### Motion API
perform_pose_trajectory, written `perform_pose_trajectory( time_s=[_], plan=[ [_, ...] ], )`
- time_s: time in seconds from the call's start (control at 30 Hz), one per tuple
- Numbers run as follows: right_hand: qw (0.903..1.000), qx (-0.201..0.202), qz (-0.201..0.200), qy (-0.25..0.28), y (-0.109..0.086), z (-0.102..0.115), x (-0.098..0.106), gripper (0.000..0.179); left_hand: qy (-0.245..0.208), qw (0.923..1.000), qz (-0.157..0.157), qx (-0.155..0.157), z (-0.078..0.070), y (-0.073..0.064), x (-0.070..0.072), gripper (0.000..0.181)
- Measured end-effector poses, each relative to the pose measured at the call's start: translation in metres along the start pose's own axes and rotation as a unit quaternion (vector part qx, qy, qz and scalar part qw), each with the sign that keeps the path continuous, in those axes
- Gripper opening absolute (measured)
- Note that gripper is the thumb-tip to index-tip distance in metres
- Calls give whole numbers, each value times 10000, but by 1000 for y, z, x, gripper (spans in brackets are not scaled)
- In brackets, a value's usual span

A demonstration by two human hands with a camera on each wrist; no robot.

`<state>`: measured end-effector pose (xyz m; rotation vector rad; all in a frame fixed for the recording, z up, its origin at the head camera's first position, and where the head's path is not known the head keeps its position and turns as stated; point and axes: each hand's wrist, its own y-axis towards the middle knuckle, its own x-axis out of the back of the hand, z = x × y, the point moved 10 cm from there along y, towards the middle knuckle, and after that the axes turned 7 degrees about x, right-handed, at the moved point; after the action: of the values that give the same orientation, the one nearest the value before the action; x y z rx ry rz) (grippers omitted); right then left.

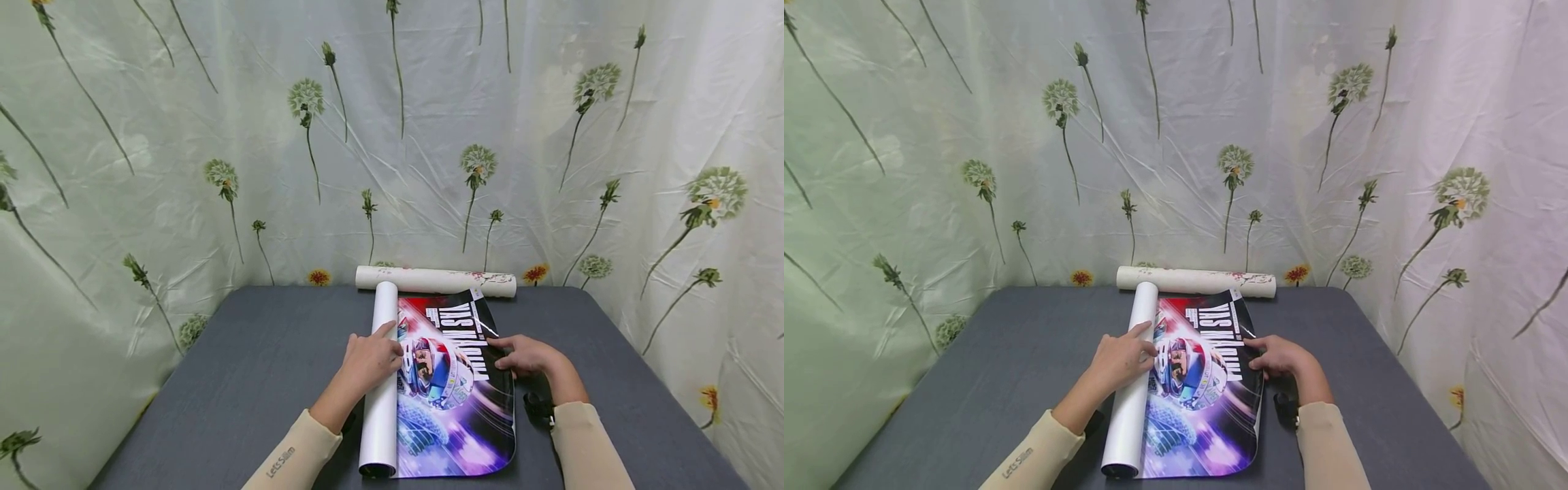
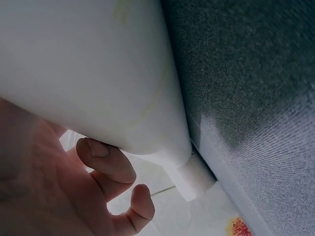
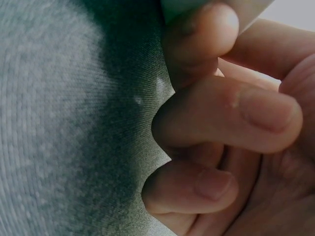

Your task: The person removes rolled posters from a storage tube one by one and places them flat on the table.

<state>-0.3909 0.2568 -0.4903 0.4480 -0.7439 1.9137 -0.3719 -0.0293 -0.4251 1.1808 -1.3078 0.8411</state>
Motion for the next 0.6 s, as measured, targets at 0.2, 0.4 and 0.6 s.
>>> perform_pose_trajectory(
  time_s=[0.2,0.4,0.6],
  plan=[
    [10000,-24,19,-53,0,-1,2,67,1,9999,74,100,2,2,-1,16],
    [9999,91,-40,88,-2,0,3,68,116,9999,-53,-17,0,2,1,16],
    [9996,152,-43,232,-2,-2,2,69,3,9999,20,123,3,3,-1,16]
  ],
)
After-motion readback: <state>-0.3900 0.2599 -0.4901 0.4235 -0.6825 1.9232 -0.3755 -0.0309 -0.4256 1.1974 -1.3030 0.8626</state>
